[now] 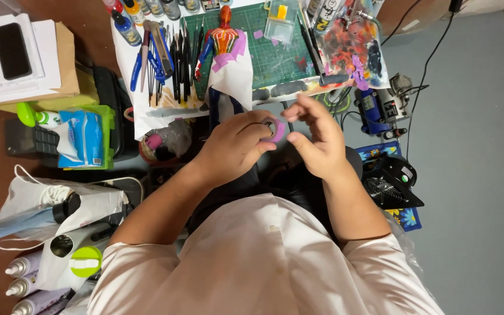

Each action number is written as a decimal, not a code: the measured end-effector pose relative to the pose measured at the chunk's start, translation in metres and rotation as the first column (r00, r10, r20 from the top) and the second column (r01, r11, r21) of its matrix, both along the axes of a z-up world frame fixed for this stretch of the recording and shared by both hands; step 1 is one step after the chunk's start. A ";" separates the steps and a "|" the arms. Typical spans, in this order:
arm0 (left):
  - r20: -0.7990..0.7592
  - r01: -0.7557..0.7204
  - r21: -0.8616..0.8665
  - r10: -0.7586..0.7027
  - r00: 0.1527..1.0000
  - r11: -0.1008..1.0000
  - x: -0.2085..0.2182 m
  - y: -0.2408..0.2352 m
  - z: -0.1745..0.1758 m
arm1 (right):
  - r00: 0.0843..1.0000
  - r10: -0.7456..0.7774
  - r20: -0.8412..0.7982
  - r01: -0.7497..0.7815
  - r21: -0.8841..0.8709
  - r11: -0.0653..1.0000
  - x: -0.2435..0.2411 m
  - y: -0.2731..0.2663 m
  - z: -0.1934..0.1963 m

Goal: Applying masking tape and paper to an action figure in preparation for painting.

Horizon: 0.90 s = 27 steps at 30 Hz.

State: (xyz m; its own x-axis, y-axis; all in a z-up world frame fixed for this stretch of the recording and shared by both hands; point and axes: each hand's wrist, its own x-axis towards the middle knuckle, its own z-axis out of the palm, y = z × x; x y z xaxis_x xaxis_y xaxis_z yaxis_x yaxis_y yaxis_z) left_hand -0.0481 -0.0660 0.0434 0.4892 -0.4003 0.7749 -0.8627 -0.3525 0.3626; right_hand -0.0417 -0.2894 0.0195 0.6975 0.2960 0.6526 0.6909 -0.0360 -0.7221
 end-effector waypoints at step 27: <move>0.411 -0.249 0.258 0.127 0.903 0.933 -0.011 0.001 0.032 | 0.949 -0.237 0.209 0.217 0.113 0.970 -0.026 0.005 0.000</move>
State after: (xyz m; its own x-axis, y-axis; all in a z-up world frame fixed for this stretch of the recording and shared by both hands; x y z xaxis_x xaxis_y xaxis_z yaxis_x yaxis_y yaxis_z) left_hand -0.0595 -0.0651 0.0755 0.2701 -0.5713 0.7750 -0.8181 -0.5606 -0.1282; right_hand -0.0679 -0.2848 0.0192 0.5760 0.0819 0.8133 0.8136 -0.1540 -0.5607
